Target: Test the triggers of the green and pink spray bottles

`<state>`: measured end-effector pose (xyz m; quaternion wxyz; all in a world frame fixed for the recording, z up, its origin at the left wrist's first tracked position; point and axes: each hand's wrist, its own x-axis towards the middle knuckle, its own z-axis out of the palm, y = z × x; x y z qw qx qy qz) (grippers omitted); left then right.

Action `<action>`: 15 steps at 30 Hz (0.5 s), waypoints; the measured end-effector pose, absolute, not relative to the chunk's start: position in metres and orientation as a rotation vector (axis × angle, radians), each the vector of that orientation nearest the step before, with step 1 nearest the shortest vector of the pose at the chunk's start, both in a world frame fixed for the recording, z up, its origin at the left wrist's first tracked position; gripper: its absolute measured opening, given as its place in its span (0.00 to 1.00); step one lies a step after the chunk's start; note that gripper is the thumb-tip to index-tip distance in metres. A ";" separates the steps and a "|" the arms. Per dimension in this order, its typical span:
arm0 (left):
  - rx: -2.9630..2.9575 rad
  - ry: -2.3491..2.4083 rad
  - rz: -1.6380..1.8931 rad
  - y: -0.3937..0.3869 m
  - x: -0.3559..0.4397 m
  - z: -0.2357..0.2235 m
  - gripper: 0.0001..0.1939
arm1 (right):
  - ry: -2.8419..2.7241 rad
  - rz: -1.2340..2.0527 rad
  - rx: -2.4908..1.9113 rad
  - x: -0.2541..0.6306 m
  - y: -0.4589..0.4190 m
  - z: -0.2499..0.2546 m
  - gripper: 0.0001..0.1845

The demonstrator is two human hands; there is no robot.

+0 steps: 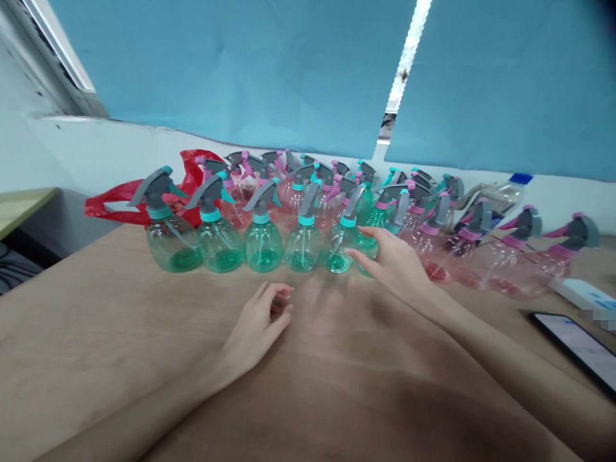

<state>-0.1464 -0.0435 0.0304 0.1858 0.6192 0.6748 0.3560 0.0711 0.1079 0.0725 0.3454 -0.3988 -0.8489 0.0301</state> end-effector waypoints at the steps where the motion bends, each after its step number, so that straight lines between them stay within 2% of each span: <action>1: 1.754 1.895 0.995 -0.043 -0.145 0.030 0.09 | -2.211 0.107 -1.059 0.068 0.112 0.070 0.30; 7: 1.809 1.847 0.960 -0.036 -0.133 0.030 0.09 | -2.146 0.351 -1.191 0.042 0.134 0.062 0.44; 15: 1.740 1.809 1.025 -0.029 -0.120 0.029 0.07 | -2.129 0.425 -1.224 0.037 0.142 0.062 0.33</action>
